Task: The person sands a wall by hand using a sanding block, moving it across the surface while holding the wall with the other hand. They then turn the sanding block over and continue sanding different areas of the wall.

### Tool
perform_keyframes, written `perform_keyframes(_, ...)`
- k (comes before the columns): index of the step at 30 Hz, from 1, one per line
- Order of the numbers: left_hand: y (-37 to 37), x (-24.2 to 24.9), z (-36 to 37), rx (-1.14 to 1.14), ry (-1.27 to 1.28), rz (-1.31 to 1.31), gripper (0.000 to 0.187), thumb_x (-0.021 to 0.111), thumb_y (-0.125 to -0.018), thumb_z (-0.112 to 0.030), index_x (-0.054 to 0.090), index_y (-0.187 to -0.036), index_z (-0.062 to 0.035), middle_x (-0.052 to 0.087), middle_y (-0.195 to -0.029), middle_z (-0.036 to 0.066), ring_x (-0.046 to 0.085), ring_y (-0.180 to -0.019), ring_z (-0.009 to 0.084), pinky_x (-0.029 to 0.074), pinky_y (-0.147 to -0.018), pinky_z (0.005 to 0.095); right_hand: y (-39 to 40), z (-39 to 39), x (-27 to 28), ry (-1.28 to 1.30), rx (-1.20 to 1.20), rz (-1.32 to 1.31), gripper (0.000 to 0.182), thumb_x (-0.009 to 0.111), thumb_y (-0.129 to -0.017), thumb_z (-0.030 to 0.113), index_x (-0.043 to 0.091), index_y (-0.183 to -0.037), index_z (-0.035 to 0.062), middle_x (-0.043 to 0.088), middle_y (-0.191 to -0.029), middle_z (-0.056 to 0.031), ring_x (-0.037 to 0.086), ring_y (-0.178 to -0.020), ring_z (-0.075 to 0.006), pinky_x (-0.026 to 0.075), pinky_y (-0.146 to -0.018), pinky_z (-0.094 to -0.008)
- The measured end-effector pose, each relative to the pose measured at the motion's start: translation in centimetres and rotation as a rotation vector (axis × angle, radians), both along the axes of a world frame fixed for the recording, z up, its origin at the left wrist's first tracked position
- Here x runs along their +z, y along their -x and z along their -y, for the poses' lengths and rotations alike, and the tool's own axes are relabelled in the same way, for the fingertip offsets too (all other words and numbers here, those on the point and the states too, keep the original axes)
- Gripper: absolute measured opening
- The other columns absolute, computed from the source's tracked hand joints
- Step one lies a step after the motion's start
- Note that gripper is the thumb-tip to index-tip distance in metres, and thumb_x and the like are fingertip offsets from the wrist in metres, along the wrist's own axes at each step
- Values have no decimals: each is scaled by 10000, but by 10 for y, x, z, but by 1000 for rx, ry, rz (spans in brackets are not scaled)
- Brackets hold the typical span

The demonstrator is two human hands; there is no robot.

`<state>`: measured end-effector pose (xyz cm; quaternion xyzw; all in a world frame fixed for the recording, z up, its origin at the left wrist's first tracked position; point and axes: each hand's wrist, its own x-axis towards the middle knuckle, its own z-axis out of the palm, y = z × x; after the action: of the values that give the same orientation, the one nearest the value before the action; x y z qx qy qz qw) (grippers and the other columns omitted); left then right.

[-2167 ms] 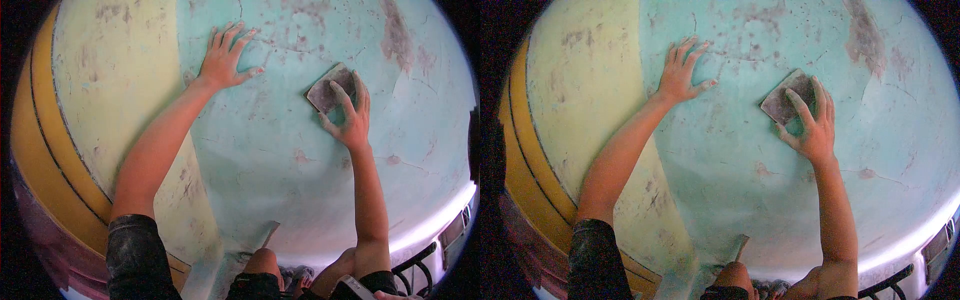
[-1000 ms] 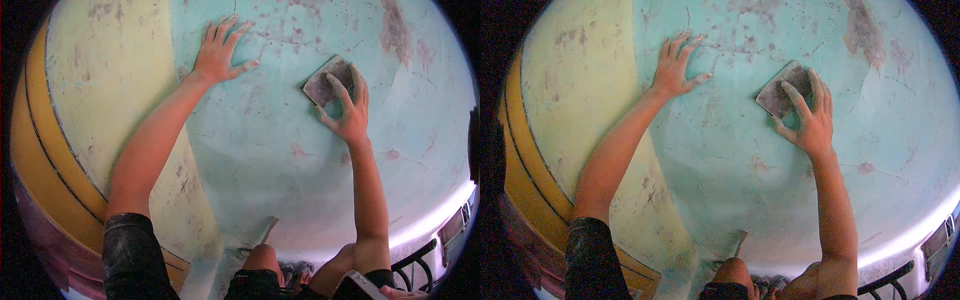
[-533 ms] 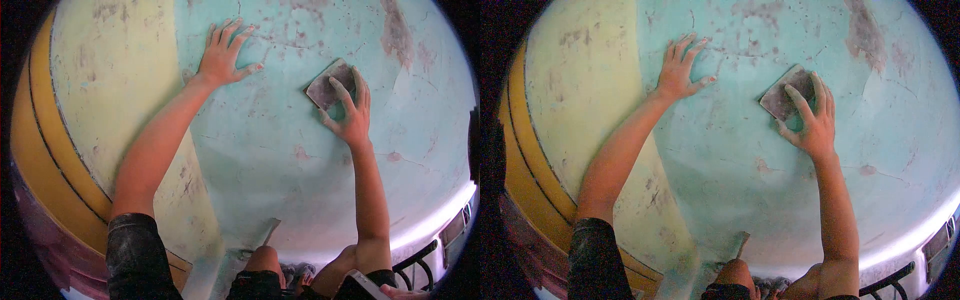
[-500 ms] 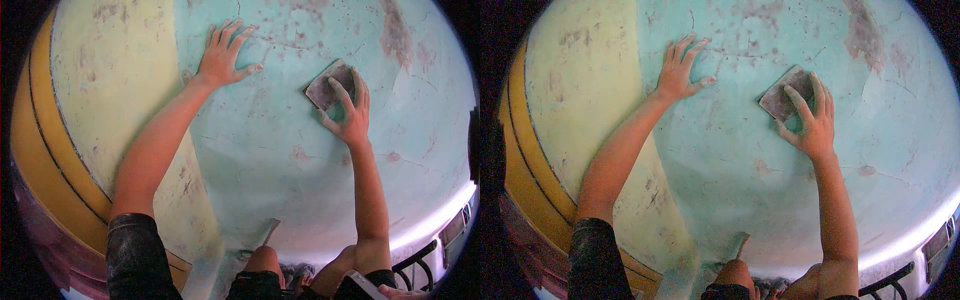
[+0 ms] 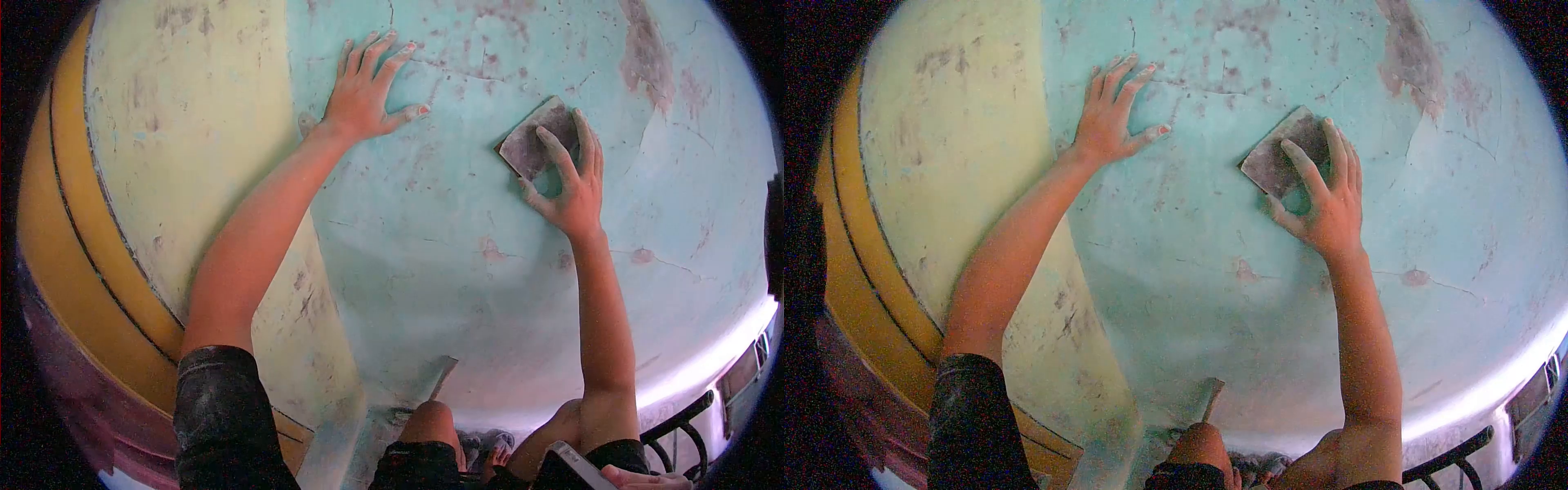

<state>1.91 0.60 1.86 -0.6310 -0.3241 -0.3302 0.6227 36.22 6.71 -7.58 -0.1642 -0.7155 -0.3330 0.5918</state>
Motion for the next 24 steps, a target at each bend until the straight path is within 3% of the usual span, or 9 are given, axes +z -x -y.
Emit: perform_keyframes(24,1,1,-3,-18,-8,6,835,679,-803,-659,454,-1447,-178,396,-1475,127,353,-1387,374,241,-1157,632,0,1,0,-14,5,1,765,855,-650,296,588,-1367,270,344,-1555,-184,384,-1384,-423,356,-1126,-533)
